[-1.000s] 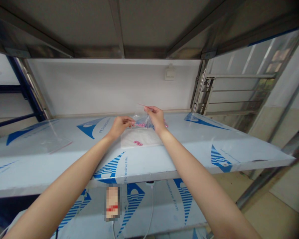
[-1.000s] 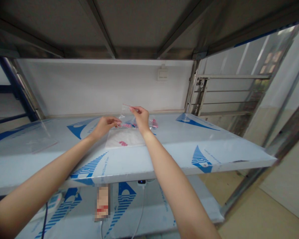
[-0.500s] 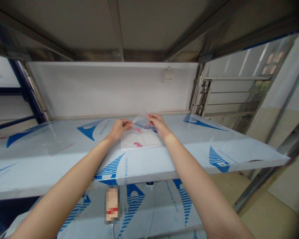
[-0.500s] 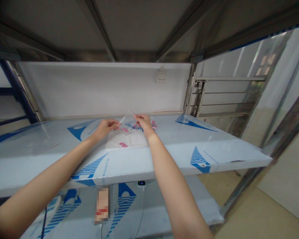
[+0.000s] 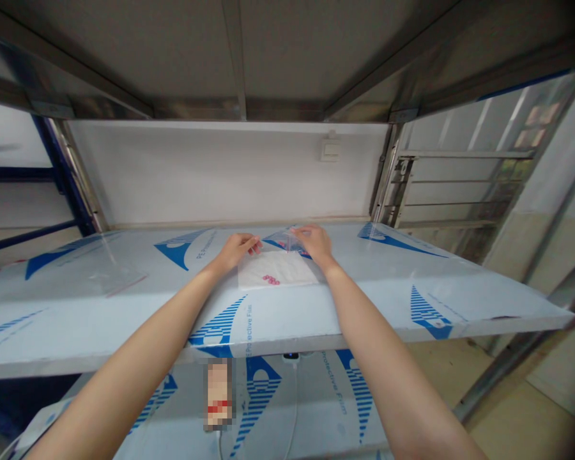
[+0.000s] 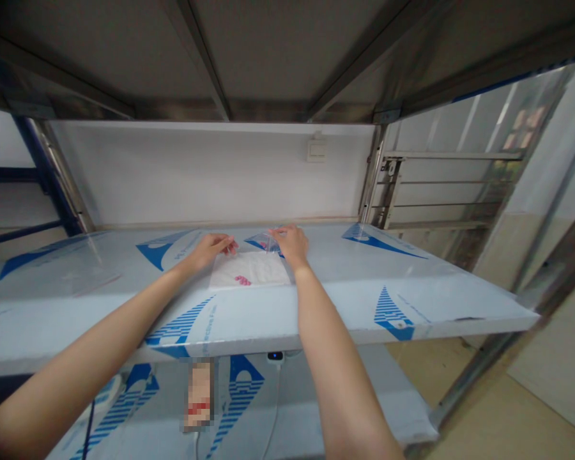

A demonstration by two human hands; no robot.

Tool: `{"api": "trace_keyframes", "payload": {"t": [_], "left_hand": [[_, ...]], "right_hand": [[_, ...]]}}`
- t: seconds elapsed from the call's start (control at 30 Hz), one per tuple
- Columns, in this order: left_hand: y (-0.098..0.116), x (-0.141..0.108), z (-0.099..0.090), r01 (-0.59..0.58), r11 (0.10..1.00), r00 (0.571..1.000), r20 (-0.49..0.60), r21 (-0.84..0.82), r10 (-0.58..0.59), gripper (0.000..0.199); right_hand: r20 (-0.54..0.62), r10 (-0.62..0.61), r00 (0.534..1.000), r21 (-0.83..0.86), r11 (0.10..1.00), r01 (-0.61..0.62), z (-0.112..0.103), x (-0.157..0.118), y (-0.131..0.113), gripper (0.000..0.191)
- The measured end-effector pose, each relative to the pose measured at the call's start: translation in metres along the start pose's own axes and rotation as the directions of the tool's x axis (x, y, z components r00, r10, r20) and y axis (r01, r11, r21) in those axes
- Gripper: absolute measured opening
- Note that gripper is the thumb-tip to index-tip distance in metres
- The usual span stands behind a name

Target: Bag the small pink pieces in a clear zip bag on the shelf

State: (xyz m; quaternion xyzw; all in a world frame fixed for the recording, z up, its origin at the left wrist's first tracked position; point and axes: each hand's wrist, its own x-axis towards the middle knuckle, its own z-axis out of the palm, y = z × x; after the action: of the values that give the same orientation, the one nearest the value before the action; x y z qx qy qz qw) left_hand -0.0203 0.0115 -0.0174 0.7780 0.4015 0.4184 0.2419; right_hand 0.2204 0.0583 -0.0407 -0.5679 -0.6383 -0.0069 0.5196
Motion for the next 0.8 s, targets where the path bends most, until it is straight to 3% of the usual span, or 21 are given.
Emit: {"api": "trace_keyframes", "payload": {"t": [0.17, 0.23, 0.3, 0.4, 0.47, 0.53, 0.6, 0.67, 0.73, 0.8], "left_hand": [[-0.001, 0.001, -0.002, 0.001, 1.0, 1.0, -0.018, -0.025, -0.002, 0.04], [-0.002, 0.002, -0.003, 0.008, 1.0, 1.0, -0.029, -0.017, -0.008, 0.04], [-0.004, 0.003, -0.005, 0.001, 1.0, 0.999, -0.032, 0.017, -0.001, 0.04], [-0.004, 0.001, -0.01, 0.015, 0.982, 0.999, -0.043, 0.187, -0.007, 0.037], [-0.001, -0.002, -0.016, 0.037, 0.917, 0.994, -0.108, 0.397, 0.007, 0.032], [0.006, -0.008, -0.024, 0.07, 0.791, 0.975, -0.211, 0.607, 0.075, 0.027], [0.013, -0.015, -0.036, 0.129, 0.671, 0.942, -0.302, 0.73, 0.148, 0.029], [0.017, -0.024, -0.056, 0.21, 0.621, 0.908, -0.386, 0.756, 0.162, 0.034], [0.012, -0.039, -0.082, 0.315, 0.589, 0.88, -0.461, 0.744, 0.111, 0.038], [-0.004, -0.061, -0.115, 0.392, 0.515, 0.896, -0.442, 0.762, -0.028, 0.044]], "right_hand": [[0.173, -0.002, 0.985, -0.242, 0.969, 0.044, 0.001, -0.004, -0.005, 0.025], [0.181, -0.037, 0.983, -0.283, 0.955, 0.088, -0.001, -0.004, -0.007, 0.022], [0.091, -0.074, 0.993, -0.299, 0.949, 0.098, -0.005, -0.005, -0.013, 0.024], [-0.14, -0.131, 0.981, -0.268, 0.959, 0.09, -0.015, -0.005, -0.022, 0.028], [-0.261, -0.148, 0.954, -0.237, 0.968, 0.085, -0.021, -0.005, -0.026, 0.031], [-0.314, -0.159, 0.936, -0.228, 0.97, 0.089, -0.025, -0.005, -0.028, 0.031], [-0.302, -0.185, 0.935, -0.242, 0.964, 0.113, -0.026, -0.006, -0.028, 0.031], [-0.254, -0.223, 0.941, -0.27, 0.951, 0.152, -0.024, -0.007, -0.029, 0.03], [-0.198, -0.259, 0.945, -0.296, 0.935, 0.195, -0.022, -0.009, -0.03, 0.029], [-0.165, -0.284, 0.945, -0.312, 0.923, 0.223, -0.02, -0.01, -0.031, 0.028]]}}
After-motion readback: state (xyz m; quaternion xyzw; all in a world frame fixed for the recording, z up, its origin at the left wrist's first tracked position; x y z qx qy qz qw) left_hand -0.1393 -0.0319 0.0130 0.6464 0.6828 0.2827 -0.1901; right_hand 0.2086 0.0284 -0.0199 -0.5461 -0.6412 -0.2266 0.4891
